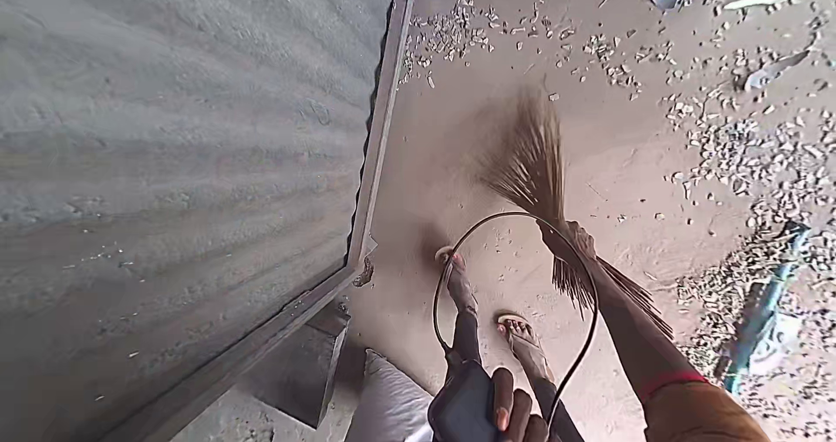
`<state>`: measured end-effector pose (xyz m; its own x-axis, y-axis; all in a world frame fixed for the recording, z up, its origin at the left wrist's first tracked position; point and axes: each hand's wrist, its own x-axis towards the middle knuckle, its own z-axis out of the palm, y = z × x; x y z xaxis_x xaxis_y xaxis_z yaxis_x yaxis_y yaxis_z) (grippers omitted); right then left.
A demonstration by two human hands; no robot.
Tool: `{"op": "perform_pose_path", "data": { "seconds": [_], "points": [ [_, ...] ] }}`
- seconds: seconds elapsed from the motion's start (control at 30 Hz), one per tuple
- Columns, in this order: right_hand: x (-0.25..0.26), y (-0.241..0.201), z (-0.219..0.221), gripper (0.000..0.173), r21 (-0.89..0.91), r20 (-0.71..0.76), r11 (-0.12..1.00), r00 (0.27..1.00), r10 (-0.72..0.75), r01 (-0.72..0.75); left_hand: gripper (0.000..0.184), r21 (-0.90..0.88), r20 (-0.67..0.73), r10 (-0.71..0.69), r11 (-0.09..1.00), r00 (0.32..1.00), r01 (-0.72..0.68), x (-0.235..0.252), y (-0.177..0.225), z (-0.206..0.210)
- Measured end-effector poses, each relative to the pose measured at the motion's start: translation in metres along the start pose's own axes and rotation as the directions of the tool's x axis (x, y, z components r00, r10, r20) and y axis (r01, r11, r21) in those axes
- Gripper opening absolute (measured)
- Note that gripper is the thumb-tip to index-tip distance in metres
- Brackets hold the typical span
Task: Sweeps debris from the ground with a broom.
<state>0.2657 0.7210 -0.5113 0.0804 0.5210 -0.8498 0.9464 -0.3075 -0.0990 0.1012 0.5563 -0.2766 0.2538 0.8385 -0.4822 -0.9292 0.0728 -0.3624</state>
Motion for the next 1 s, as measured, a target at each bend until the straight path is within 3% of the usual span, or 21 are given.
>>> {"op": "perform_pose_path", "data": {
  "seconds": [0.1, 0.17, 0.2, 0.23, 0.3, 0.33, 0.4, 0.47, 0.57, 0.63, 0.7, 0.77, 0.8, 0.83, 0.87, 0.9, 0.93, 1.0],
  "points": [
    [-0.008, 0.001, -0.029, 0.042, 0.219, -0.249, 0.975, 0.965, 0.083, -0.028, 0.035, -0.019, -0.306, 0.174, 0.982, 0.936, -0.189, 0.040, 0.022, -0.036],
    [-0.014, -0.022, -0.023, 0.036, 0.246, -0.354, 0.958, 0.934, -0.055, 0.150, 0.043, -0.005, -0.441, 0.232, 0.965, 0.867, -0.261, 0.066, 0.037, -0.055],
    [-0.006, -0.040, -0.017, 0.036, 0.206, -0.312, 0.940, 0.928, -0.201, 0.273, 0.045, 0.026, -0.481, 0.252, 0.961, 0.839, -0.274, 0.076, 0.043, -0.054],
    [0.006, -0.063, -0.013, 0.039, 0.144, -0.143, 0.920, 0.927, -0.346, 0.365, 0.045, 0.095, -0.504, 0.274, 0.960, 0.820, -0.262, 0.079, 0.051, -0.047],
    [0.057, -0.123, -0.023, 0.043, -0.072, 0.259, 0.820, 0.805, -0.534, 0.568, 0.047, 0.227, -0.505, 0.287, 0.954, 0.814, -0.196, 0.089, 0.063, -0.027],
    [0.087, -0.154, -0.035, 0.043, -0.191, 0.389, 0.759, 0.758, -0.524, 0.622, 0.048, 0.250, -0.477, 0.264, 0.955, 0.838, -0.159, 0.094, 0.065, -0.023],
    [0.140, -0.200, -0.067, 0.045, -0.328, 0.419, 0.732, 0.786, -0.454, 0.598, 0.046, 0.242, -0.482, 0.229, 0.962, 0.845, -0.123, 0.110, 0.068, -0.014],
    [0.183, -0.205, -0.092, 0.047, -0.289, 0.299, 0.792, 0.837, -0.458, 0.537, 0.051, 0.230, -0.542, 0.214, 0.968, 0.813, -0.101, 0.123, 0.075, -0.006],
    [0.208, -0.148, -0.083, 0.038, -0.009, -0.002, 0.890, 0.890, -0.455, 0.455, 0.057, 0.256, -0.612, 0.234, 0.962, 0.756, -0.091, 0.133, 0.087, -0.001],
    [0.185, -0.121, -0.070, 0.035, 0.198, -0.223, 0.924, 0.933, -0.284, 0.328, 0.066, 0.289, -0.635, 0.272, 0.952, 0.723, -0.104, 0.142, 0.095, 0.001],
    [0.143, -0.133, -0.053, 0.032, 0.323, -0.423, 0.907, 0.899, -0.115, 0.269, 0.069, 0.300, -0.647, 0.326, 0.940, 0.690, -0.163, 0.153, 0.104, 0.008],
    [0.116, -0.170, -0.044, 0.032, 0.302, -0.517, 0.888, 0.842, -0.154, 0.348, 0.068, 0.277, -0.631, 0.350, 0.935, 0.692, -0.221, 0.167, 0.108, 0.008],
    [0.111, -0.191, -0.046, 0.035, 0.279, -0.406, 0.884, 0.880, -0.246, 0.376, 0.068, 0.270, -0.627, 0.342, 0.938, 0.700, -0.217, 0.166, 0.109, 0.005],
    [0.119, -0.212, -0.056, 0.039, 0.218, -0.195, 0.892, 0.914, -0.357, 0.395, 0.070, 0.272, -0.622, 0.334, 0.940, 0.708, -0.205, 0.165, 0.111, 0.002],
    [0.140, -0.233, -0.070, 0.041, 0.120, 0.013, 0.897, 0.903, -0.429, 0.425, 0.071, 0.278, -0.618, 0.320, 0.943, 0.718, -0.181, 0.165, 0.113, 0.000],
    [0.169, -0.248, -0.082, 0.039, 0.037, 0.125, 0.895, 0.886, -0.446, 0.446, 0.073, 0.280, -0.628, 0.308, 0.946, 0.715, -0.162, 0.167, 0.115, 0.000],
    [0.197, -0.253, -0.090, 0.038, 0.003, 0.136, 0.895, 0.887, -0.442, 0.446, 0.074, 0.302, -0.654, 0.313, 0.943, 0.688, -0.142, 0.171, 0.115, 0.005],
    [0.226, -0.234, -0.098, 0.034, 0.074, -0.023, 0.913, 0.916, -0.401, 0.401, 0.073, 0.310, -0.683, 0.326, 0.940, 0.654, -0.144, 0.176, 0.116, 0.011]
  ]
}}
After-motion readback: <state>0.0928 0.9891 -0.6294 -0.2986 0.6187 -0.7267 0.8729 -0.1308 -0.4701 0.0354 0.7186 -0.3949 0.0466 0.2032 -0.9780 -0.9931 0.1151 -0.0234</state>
